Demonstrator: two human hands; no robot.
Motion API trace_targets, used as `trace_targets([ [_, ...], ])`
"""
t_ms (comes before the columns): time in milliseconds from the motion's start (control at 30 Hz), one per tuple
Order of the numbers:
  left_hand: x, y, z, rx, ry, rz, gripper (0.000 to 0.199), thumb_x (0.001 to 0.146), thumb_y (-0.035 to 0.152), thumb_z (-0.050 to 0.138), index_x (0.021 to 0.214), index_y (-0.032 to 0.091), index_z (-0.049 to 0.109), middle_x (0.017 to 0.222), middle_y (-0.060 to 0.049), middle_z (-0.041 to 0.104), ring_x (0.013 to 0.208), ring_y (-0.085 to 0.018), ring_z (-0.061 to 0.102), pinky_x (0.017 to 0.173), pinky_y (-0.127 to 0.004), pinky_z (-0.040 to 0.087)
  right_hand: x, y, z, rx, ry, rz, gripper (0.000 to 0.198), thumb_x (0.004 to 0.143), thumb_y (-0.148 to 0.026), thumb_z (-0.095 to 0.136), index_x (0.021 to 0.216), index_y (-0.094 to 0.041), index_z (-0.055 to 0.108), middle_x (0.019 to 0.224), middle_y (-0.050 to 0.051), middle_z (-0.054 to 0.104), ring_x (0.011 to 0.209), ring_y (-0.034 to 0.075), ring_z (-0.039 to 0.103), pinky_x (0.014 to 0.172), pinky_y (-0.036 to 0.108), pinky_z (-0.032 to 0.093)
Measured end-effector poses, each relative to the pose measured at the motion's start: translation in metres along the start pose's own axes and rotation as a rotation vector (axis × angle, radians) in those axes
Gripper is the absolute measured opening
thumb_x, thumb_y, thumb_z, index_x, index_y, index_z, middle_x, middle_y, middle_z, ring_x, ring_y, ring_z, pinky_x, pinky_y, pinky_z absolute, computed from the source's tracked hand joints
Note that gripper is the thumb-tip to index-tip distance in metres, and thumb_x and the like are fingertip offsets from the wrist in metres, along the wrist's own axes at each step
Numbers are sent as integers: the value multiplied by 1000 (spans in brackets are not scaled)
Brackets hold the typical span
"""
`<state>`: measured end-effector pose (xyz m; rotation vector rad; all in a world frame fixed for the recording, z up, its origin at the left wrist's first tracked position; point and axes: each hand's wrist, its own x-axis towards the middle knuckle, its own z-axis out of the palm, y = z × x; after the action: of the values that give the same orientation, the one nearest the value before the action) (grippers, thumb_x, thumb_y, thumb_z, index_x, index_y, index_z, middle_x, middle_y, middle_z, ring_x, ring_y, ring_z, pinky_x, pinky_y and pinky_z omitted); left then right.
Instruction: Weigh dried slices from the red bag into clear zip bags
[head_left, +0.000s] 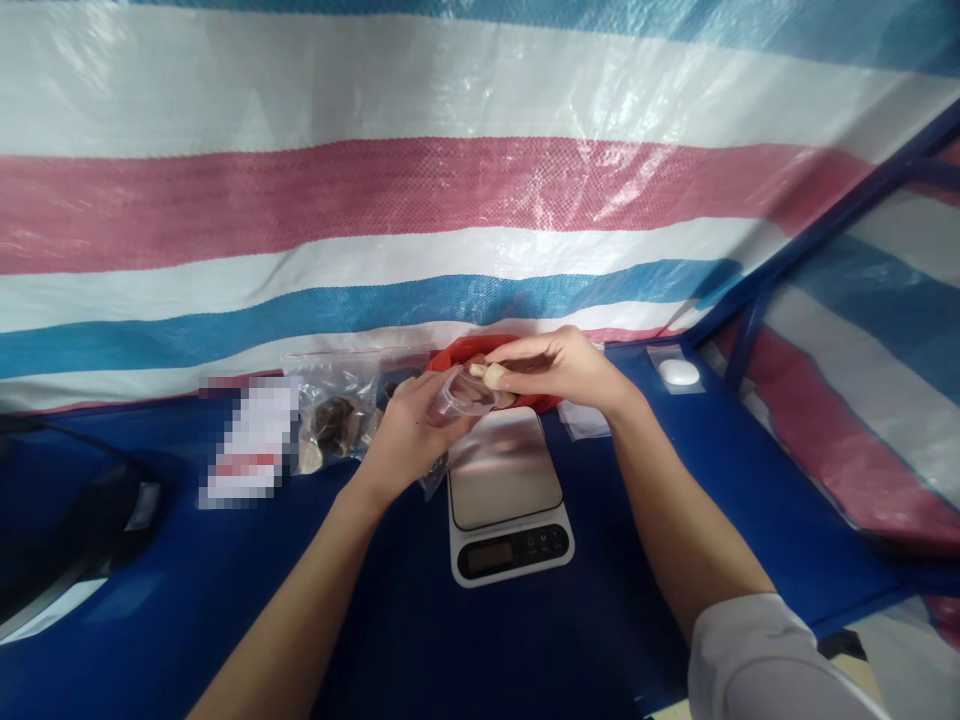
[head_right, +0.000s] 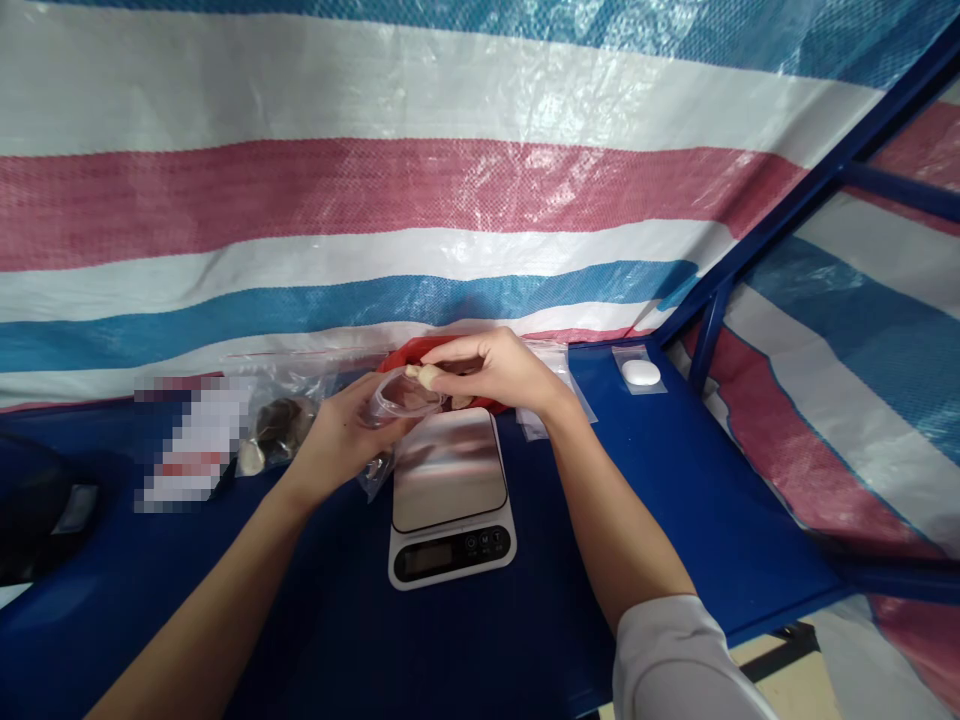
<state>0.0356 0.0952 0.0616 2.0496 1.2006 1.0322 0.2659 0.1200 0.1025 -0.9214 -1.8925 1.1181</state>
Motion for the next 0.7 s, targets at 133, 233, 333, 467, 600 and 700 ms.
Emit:
trace_targets([
  [133, 0, 5, 3, 13, -26, 16, 43, 83, 38, 72, 122, 22, 67, 115, -9, 72, 103, -27, 68, 95, -44, 52, 1, -3, 5, -56, -83, -42, 29, 85, -42, 73, 104, -21, 80, 101, 2, 78, 92, 20, 72, 81, 30, 59],
  [233, -1, 5, 4, 40, -35, 40, 37, 84, 36, 71, 118, 21, 68, 109, -8, 72, 98, -25, 67, 92, -42, 52, 0, -8, 10, -120, -127, -61, 31, 87, -44, 68, 105, -21, 80, 97, 2, 77, 90, 20, 71, 79, 29, 57],
  [333, -1, 4, 4, 35, -26, 74, 40, 82, 33, 71, 120, 21, 67, 110, -8, 72, 101, -25, 67, 94, -41, 52, 0, -15, 16, -259, -145, -66, 24, 88, -37, 67, 102, -22, 80, 89, -1, 76, 82, 17, 68, 76, 26, 53],
  [467, -3, 4, 5, 37, -24, 81, 45, 80, 32, 72, 124, 22, 66, 116, -7, 72, 109, -27, 66, 99, -42, 51, 2, -23, 23, -517, -195, -27, 13, 88, -26, 65, 86, -26, 78, 74, -3, 70, 72, 14, 59, 69, 25, 46],
  [600, -3, 2, 4, 23, -37, 62, 49, 79, 31, 71, 127, 23, 65, 122, -7, 71, 114, -28, 65, 104, -44, 50, 4, -28, 28, -633, -229, -18, 19, 92, -27, 60, 79, -26, 74, 71, -2, 65, 70, 14, 55, 68, 27, 43],
  [700, -3, -1, 3, -8, -33, 45, 59, 77, 33, 74, 134, 22, 61, 128, -9, 69, 119, -31, 64, 106, -47, 48, 5, -29, 28, -632, -239, -7, 19, 93, -28, 59, 83, -27, 74, 74, -2, 65, 70, 14, 55, 70, 27, 43],
])
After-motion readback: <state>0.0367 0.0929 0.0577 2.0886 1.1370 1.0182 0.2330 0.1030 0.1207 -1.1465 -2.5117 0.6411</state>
